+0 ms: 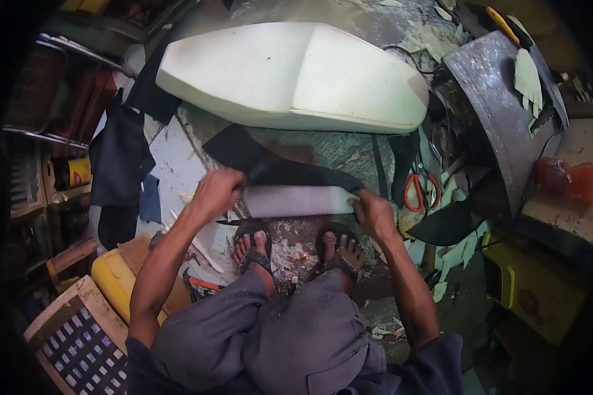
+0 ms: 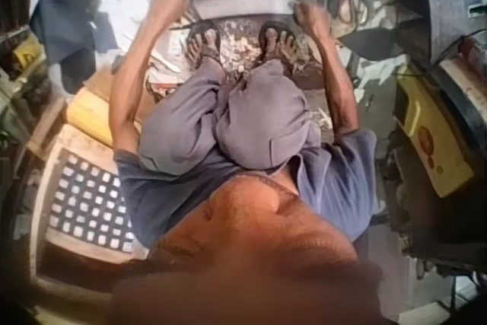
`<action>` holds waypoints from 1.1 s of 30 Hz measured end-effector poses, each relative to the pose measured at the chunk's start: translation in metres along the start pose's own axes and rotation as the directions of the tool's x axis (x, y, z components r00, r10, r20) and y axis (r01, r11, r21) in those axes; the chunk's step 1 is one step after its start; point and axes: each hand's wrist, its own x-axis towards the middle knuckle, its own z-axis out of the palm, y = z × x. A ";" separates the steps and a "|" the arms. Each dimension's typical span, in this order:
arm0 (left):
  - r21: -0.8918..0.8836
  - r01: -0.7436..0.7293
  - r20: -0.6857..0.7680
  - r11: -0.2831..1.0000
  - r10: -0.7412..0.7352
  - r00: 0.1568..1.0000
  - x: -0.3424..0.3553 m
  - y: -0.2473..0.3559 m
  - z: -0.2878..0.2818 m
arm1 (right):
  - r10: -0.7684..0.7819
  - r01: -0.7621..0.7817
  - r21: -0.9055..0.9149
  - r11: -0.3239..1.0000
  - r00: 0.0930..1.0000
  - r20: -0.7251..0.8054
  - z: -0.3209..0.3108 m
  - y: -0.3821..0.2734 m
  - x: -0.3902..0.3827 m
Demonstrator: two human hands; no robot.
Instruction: The person cuts a piece of black vinyl using scissors and fits it over a white foam seat base. They smooth the material over the contours of the seat and trim the excess vinyl to shape.
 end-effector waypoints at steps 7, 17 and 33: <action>0.242 -0.048 -0.549 0.969 0.178 0.817 0.041 0.022 0.007 | 0.115 -0.113 0.024 0.993 0.991 -0.072 0.007 0.003 0.030; -0.169 -0.117 -0.392 0.979 0.042 0.919 -0.043 0.084 0.165 | 0.230 -0.233 -0.028 0.972 0.970 -0.082 0.018 -0.002 0.032; -0.189 -0.103 -0.328 0.977 0.036 0.944 -0.043 0.087 0.173 | 0.190 -0.219 -0.105 0.970 0.955 -0.229 0.038 0.004 0.022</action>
